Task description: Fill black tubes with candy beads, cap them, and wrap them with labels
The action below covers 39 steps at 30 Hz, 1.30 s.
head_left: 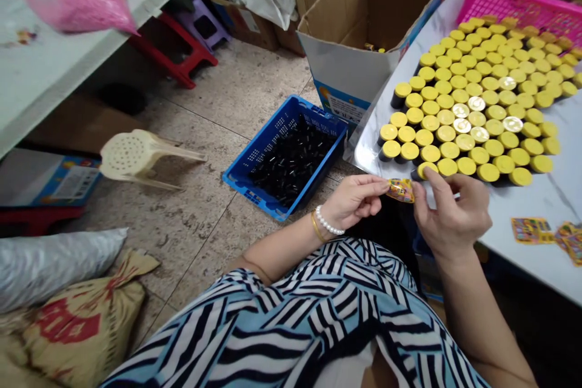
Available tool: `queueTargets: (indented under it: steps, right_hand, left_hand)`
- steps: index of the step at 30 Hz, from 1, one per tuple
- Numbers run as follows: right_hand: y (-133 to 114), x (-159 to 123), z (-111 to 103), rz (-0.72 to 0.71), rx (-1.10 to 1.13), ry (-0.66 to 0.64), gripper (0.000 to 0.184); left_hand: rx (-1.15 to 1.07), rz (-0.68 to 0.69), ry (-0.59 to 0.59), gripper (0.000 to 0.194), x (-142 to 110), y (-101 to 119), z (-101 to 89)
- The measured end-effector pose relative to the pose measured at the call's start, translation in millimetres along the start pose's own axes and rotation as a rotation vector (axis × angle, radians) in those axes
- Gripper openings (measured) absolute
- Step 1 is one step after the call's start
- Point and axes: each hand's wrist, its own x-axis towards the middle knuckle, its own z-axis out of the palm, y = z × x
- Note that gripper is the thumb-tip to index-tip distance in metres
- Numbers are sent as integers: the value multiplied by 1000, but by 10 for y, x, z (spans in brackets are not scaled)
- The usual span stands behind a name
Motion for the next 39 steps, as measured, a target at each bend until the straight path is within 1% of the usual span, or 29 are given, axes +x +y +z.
queueTargets:
  steps: [4, 7, 9, 10, 11, 12, 13, 14, 15, 17, 18, 20, 24, 26, 28, 30, 32, 36, 39]
  right_hand:
    - [-45, 36, -69, -68, -33, -23, 30]
    - [-69, 32, -54, -106, -16, -41, 22]
    - [-70, 1, -29, -85, 48, -43, 20]
    - [-67, -21, -27, -44, 95, -37, 23]
    - [-63, -45, -37, 29, 159, -22, 30]
    - [-60, -69, -60, 139, 243, 5, 39]
    - [-57, -92, -96, 280, 346, 39, 47]
    - [-56, -114, -141, 437, 467, 73, 52]
    - [-57, -133, -191, 593, 605, 98, 52]
    - [-65, -170, -283, 839, 896, 119, 40]
    - [-73, -188, -318, 916, 1019, 108, 34]
    - [-95, -225, -357, 991, 1181, 68, 30]
    - [-158, -276, -346, 993, 1281, -29, 31]
    - [-191, -273, -335, 990, 1321, -91, 29]
    - [-221, -252, -339, 999, 1315, -124, 24]
    - [-248, -230, -354, 1011, 1242, -99, 23]
    - [-271, -222, -369, 1002, 1160, -72, 27]
    - [-302, -264, -374, 911, 1081, -71, 32]
    - [-325, -288, -379, 836, 994, -10, 33]
  left_hand:
    - [-87, 21, -23, 38, 31, -24, -72]
    - [-87, 5, -24, 41, 34, -42, -72]
    - [-72, -25, 1, 41, 27, -43, -53]
    - [-64, -39, 18, 39, 23, -39, -42]
    - [-57, -52, 29, 37, 18, -31, -32]
    - [-54, -62, 30, 36, 15, -21, -23]
    - [-56, -68, 23, 34, 12, -10, -17]
    - [-61, -74, 11, 33, 12, 0, -11]
    - [-69, -80, 1, 32, 12, 8, -5]
    - [-74, -91, -9, 30, 19, 11, 11]
    - [-69, -96, -11, 30, 23, 4, 21]
    - [-48, -107, -19, 32, 36, -24, 48]
    - [-34, -112, -46, 35, 64, -106, 85]
    - [-56, -99, -65, 37, 77, -140, 83]
    - [-79, -88, -84, 39, 85, -161, 71]
    - [-96, -87, -91, 41, 87, -168, 62]
    - [-107, -97, -81, 42, 88, -167, 63]
    - [-102, -130, -60, 42, 95, -174, 88]
    - [-49, -95, -57, 47, 67, -190, 121]
